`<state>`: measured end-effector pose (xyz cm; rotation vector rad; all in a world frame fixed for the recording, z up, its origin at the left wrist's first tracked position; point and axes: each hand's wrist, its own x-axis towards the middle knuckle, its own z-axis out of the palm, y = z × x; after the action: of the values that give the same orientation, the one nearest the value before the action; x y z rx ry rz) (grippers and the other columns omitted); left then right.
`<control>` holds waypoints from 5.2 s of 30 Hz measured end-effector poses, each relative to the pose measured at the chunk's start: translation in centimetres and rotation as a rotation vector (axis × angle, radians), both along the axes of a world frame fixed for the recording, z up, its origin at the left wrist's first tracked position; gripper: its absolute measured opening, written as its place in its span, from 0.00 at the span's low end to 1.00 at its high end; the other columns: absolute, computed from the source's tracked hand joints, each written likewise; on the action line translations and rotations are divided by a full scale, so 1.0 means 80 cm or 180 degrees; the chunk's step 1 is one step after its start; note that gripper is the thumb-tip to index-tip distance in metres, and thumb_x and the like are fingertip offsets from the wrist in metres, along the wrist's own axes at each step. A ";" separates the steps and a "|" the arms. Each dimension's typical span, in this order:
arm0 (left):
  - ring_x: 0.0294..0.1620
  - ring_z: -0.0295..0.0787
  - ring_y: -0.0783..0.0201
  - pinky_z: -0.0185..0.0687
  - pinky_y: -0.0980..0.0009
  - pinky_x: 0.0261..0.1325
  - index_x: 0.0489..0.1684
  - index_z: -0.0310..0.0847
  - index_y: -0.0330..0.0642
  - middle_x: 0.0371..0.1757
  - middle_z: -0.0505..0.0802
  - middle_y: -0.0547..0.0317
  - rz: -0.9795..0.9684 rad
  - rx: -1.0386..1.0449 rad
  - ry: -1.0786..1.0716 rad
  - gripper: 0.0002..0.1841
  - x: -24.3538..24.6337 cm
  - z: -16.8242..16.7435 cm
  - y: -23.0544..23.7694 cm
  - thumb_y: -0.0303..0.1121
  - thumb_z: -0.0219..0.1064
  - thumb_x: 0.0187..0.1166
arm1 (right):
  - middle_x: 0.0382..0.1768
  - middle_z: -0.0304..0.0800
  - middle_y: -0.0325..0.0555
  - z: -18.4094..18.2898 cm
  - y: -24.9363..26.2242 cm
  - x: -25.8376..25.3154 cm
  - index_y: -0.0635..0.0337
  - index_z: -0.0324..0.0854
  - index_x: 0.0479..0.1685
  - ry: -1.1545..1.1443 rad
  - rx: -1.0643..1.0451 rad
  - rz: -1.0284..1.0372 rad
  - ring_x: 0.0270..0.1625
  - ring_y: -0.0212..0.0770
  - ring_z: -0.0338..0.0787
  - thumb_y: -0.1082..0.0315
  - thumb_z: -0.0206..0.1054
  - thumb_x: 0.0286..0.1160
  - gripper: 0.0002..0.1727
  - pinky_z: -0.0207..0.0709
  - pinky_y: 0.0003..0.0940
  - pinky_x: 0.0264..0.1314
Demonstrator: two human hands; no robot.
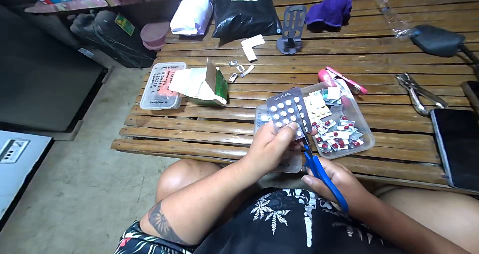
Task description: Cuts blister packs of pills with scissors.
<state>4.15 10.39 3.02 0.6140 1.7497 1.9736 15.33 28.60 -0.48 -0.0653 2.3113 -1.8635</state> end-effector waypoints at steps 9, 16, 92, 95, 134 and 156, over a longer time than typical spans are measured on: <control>0.40 0.95 0.66 0.91 0.68 0.48 0.51 0.79 0.34 0.44 0.97 0.53 0.0008 0.0020 -0.0046 0.17 0.001 0.001 0.001 0.32 0.43 0.87 | 0.22 0.75 0.20 0.002 -0.001 0.000 0.49 0.81 0.38 -0.0060 0.0036 -0.0039 0.24 0.13 0.72 0.46 0.69 0.75 0.16 0.65 0.10 0.26; 0.40 0.91 0.73 0.89 0.71 0.48 0.48 0.83 0.40 0.38 0.94 0.64 0.0150 -0.0169 0.0194 0.14 -0.002 0.004 -0.003 0.33 0.49 0.86 | 0.21 0.75 0.20 0.004 0.001 -0.002 0.47 0.80 0.37 -0.0152 -0.0011 -0.0043 0.22 0.13 0.72 0.44 0.69 0.74 0.17 0.66 0.11 0.24; 0.34 0.89 0.76 0.87 0.75 0.40 0.44 0.84 0.40 0.34 0.93 0.65 0.0066 -0.0111 0.0497 0.16 -0.001 -0.003 -0.001 0.34 0.48 0.88 | 0.24 0.77 0.22 0.001 0.001 -0.001 0.48 0.80 0.37 -0.0126 -0.0206 0.0015 0.25 0.14 0.75 0.45 0.71 0.74 0.17 0.68 0.11 0.27; 0.34 0.88 0.78 0.85 0.77 0.39 0.44 0.84 0.40 0.35 0.93 0.65 -0.0010 -0.0101 0.0407 0.15 0.000 -0.002 0.000 0.33 0.48 0.88 | 0.25 0.77 0.21 0.002 0.001 0.000 0.48 0.79 0.39 -0.0173 -0.0294 0.0038 0.26 0.14 0.75 0.43 0.71 0.73 0.18 0.69 0.11 0.28; 0.39 0.89 0.79 0.88 0.75 0.48 0.50 0.80 0.40 0.36 0.91 0.73 0.0035 0.0258 0.0082 0.13 -0.002 0.001 0.003 0.34 0.49 0.90 | 0.22 0.78 0.26 0.013 0.003 -0.006 0.53 0.81 0.40 -0.0412 0.0045 -0.0075 0.22 0.20 0.77 0.45 0.72 0.72 0.20 0.73 0.19 0.26; 0.39 0.94 0.72 0.92 0.69 0.52 0.51 0.82 0.37 0.37 0.95 0.64 0.0335 0.0002 0.0067 0.16 0.022 0.003 -0.001 0.36 0.48 0.89 | 0.24 0.79 0.32 0.006 -0.008 0.013 0.59 0.79 0.40 -0.0165 0.0057 0.0043 0.24 0.25 0.79 0.49 0.70 0.76 0.19 0.76 0.25 0.31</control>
<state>5.90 10.28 3.22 0.5554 1.8284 2.0448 16.40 27.92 -0.01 -0.0300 2.2870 -1.8158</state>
